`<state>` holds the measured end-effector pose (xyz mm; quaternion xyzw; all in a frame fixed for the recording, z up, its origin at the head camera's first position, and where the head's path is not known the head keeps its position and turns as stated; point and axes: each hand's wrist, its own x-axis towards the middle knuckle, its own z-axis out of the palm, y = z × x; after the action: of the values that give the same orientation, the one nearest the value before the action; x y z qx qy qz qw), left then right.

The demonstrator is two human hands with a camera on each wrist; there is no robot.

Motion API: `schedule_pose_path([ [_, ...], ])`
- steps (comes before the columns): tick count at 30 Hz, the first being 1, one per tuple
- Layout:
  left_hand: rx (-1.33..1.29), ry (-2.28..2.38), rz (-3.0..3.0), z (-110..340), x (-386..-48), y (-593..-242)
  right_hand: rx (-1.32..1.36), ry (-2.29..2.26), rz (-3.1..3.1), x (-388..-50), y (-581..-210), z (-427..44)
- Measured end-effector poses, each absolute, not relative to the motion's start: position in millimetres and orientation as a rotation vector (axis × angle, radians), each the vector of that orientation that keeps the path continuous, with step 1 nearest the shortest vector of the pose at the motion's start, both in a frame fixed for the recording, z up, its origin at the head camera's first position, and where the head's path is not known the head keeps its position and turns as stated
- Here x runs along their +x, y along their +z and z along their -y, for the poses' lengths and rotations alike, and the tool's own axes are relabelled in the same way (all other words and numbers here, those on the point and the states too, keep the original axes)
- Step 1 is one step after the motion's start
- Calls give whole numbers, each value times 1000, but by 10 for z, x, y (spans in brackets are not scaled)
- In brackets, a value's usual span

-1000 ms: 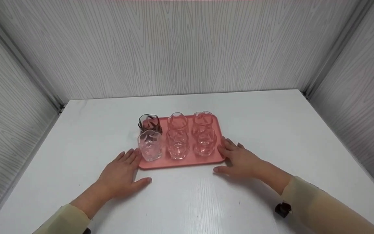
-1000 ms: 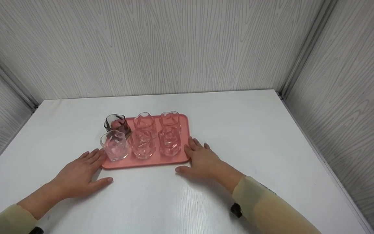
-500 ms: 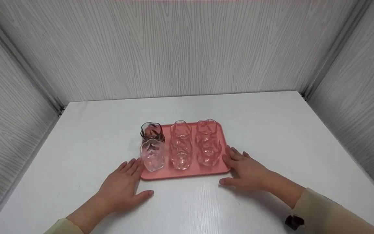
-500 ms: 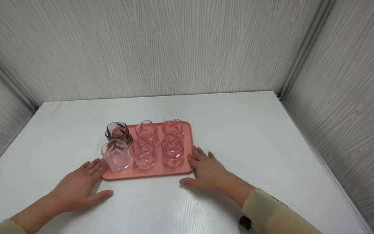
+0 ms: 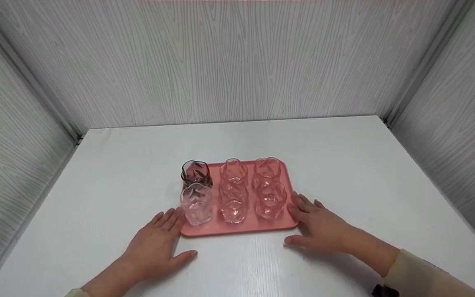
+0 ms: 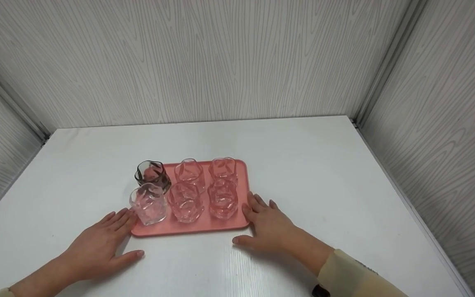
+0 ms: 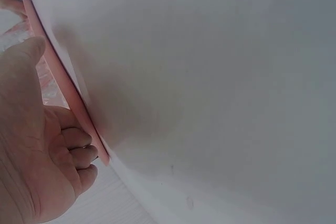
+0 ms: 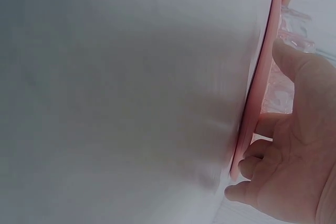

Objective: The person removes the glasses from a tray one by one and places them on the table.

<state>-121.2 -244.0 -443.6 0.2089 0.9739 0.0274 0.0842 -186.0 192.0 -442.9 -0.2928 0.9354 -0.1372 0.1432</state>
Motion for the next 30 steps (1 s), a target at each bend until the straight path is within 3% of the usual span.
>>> schedule_pose_path([
  [16,538,103,-2937,2394,-1201,-4439,-900,-372,-2693,-1817,-4401,-1978],
  [30,561,213,-2973,2517,-1485,-4405,-866,-638,-2761,-1969,-4242,-2011],
])
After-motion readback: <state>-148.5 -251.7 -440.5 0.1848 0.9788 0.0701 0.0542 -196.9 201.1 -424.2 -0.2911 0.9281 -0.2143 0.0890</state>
